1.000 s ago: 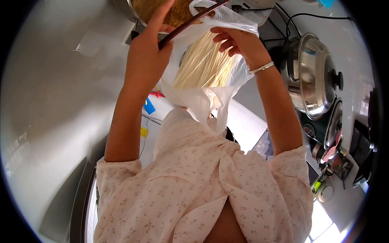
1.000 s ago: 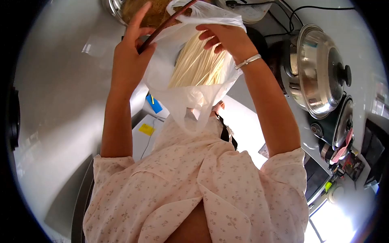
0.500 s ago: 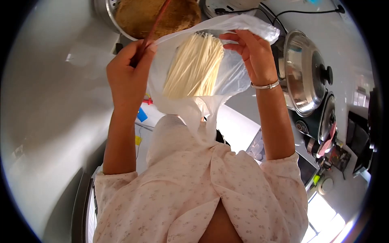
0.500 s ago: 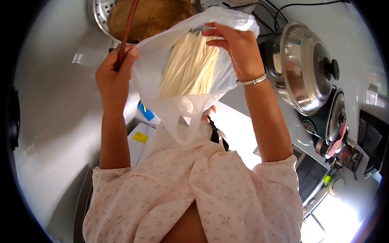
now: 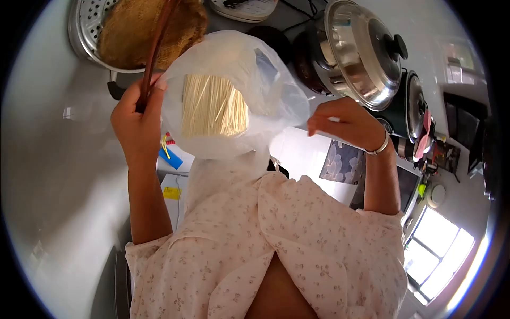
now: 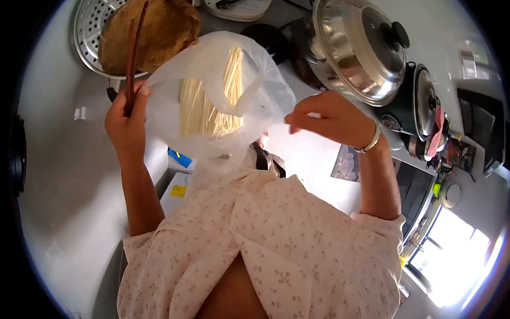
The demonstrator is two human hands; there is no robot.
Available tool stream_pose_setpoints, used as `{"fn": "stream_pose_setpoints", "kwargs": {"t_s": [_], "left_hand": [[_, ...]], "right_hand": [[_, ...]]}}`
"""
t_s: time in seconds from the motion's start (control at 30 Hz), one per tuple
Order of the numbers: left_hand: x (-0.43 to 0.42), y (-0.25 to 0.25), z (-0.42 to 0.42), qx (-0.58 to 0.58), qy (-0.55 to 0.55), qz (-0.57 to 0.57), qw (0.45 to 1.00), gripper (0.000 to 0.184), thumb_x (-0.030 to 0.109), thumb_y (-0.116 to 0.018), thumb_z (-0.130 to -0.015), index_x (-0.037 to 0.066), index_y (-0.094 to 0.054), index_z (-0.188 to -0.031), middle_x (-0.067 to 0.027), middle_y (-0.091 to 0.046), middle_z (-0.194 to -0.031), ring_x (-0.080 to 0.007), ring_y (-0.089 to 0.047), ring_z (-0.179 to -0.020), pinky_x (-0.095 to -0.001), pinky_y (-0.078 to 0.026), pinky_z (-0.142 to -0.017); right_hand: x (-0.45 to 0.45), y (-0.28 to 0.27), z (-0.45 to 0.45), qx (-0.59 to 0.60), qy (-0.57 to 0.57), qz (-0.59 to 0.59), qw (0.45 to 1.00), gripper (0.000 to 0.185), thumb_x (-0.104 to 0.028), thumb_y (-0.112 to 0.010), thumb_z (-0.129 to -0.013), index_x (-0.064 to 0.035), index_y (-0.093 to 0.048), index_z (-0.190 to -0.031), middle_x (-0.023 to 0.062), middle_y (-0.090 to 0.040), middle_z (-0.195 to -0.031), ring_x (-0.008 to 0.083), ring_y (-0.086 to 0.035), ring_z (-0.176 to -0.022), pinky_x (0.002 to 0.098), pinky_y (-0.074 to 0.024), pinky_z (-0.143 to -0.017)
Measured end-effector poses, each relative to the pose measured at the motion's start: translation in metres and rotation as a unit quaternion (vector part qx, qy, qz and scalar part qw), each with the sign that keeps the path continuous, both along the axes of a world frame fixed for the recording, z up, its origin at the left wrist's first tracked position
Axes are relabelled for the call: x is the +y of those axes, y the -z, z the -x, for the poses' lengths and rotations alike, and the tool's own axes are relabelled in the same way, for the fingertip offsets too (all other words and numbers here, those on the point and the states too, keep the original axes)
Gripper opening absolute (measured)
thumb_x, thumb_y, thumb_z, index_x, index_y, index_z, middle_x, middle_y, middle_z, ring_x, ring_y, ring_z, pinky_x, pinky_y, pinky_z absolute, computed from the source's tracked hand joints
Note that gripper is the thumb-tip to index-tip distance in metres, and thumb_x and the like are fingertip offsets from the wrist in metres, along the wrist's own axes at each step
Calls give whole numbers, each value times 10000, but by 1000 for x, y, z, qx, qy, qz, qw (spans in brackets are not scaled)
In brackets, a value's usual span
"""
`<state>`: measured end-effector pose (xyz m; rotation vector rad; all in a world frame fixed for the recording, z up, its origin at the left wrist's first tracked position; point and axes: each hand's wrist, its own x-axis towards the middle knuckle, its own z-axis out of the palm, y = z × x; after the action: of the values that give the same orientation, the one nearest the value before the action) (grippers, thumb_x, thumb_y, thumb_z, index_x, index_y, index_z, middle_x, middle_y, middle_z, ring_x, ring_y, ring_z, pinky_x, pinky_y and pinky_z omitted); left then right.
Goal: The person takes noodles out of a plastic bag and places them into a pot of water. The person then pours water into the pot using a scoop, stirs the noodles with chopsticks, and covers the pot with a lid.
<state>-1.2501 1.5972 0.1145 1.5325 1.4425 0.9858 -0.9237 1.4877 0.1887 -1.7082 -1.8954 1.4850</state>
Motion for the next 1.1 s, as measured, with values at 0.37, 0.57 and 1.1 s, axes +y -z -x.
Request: {"fn": "stream_pose_setpoints", "kwargs": {"t_s": [0.37, 0.57, 1.1], "left_hand": [[-6, -3, -17, 12, 50, -23, 998, 190, 133, -717, -882, 15, -700, -1030, 37, -649, -843, -24, -535, -755, -179, -431, -715], [-19, 11, -33, -18, 77, -39, 996, 153, 131, -710, -877, 31, -708, -994, 51, -582, -698, -24, -423, -606, -191, -359, -551], [-50, 23, -11, 6, 47, 72, 996, 182, 134, -692, -900, 17, -677, -1039, 67, -528, -725, -14, -396, -618, -182, -327, -562]], "right_hand": [[-49, 7, 13, 42, 214, -157, 963, 81, -84, -726, -841, -29, -725, -901, 66, -713, -891, 151, -659, -799, 299, -520, -739], [-31, 21, 69, -124, -73, -287, 947, 249, -103, -670, -824, -117, -688, -1071, 27, -691, -1038, 233, -630, -1016, 364, -470, -945], [-74, 143, 114, -133, -226, -135, 956, 260, -290, -578, -913, -65, -678, -997, 109, -626, -1005, 262, -584, -908, 341, -479, -799]]}}
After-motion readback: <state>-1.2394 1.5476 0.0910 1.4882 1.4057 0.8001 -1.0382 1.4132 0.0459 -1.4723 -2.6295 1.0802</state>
